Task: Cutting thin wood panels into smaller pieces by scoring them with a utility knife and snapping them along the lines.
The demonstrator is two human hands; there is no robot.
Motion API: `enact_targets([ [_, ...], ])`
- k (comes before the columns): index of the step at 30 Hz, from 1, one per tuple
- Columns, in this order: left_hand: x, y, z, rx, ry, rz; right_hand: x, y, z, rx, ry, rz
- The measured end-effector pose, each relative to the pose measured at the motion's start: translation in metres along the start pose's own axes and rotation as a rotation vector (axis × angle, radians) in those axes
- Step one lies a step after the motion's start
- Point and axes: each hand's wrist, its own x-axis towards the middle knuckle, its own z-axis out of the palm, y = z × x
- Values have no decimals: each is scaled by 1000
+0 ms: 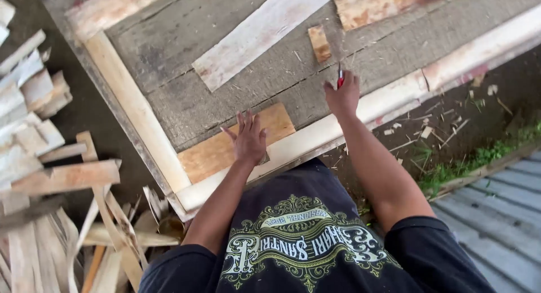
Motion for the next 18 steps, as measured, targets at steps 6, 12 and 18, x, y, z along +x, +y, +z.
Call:
enact_targets([
  [6, 1, -17, 37, -137, 600, -106, 57, -44, 2, -111, -123, -219],
  [12, -29, -24, 38, -225, 761, -381, 89, -24, 30, -140, -85, -390],
  [18, -56, -39, 55, -399, 886, -397, 98, 7, 36, -52, -3, -671],
])
